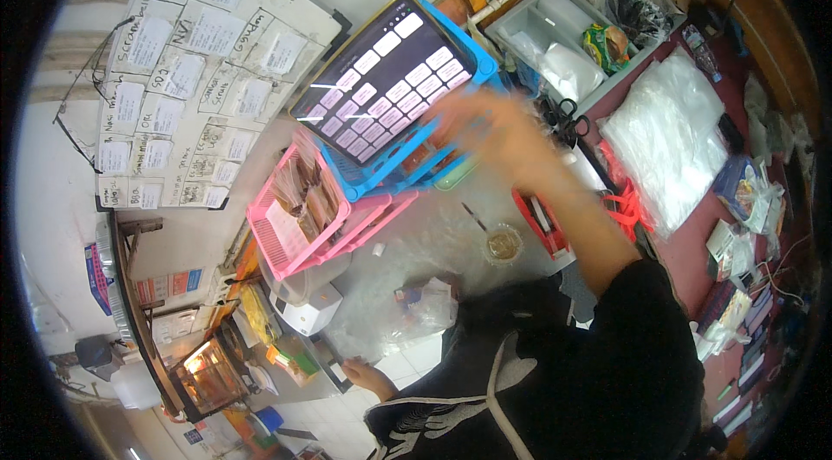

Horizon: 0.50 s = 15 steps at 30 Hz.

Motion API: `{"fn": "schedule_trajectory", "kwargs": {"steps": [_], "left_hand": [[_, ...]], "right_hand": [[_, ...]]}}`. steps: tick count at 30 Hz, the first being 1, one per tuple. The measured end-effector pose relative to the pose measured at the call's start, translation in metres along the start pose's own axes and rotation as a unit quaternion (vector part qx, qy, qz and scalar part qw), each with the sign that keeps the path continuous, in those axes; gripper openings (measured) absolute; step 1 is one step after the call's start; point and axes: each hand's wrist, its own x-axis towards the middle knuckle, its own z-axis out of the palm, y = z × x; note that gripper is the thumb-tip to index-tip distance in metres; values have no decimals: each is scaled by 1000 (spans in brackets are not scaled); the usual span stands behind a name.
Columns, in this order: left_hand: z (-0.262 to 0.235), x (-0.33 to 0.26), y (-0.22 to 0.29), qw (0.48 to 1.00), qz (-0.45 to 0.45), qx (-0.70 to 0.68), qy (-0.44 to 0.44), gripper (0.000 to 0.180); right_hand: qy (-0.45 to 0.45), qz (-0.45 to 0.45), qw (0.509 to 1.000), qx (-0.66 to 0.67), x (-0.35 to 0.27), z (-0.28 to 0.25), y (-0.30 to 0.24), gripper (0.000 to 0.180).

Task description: The person cuts a piece of fried chicken with a knife, places it into a plastic bag, and seals the bag. They then handle a small box and place it into another plastic bag, sealing it as well. The person also handles a receipt and a small container of sauce.

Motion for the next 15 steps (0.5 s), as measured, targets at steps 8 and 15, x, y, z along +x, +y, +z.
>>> {"fn": "schedule_trajectory", "kwargs": {"steps": [8,15], "left_hand": [[-2,9,0,1000,11,20,-14,35],[-9,-2,-13,1000,-15,-5,-5,38]], "right_hand": [[42,209,799,-563,129,-148,148,27],[75,248,779,-571,143,-138,168,45]]}}
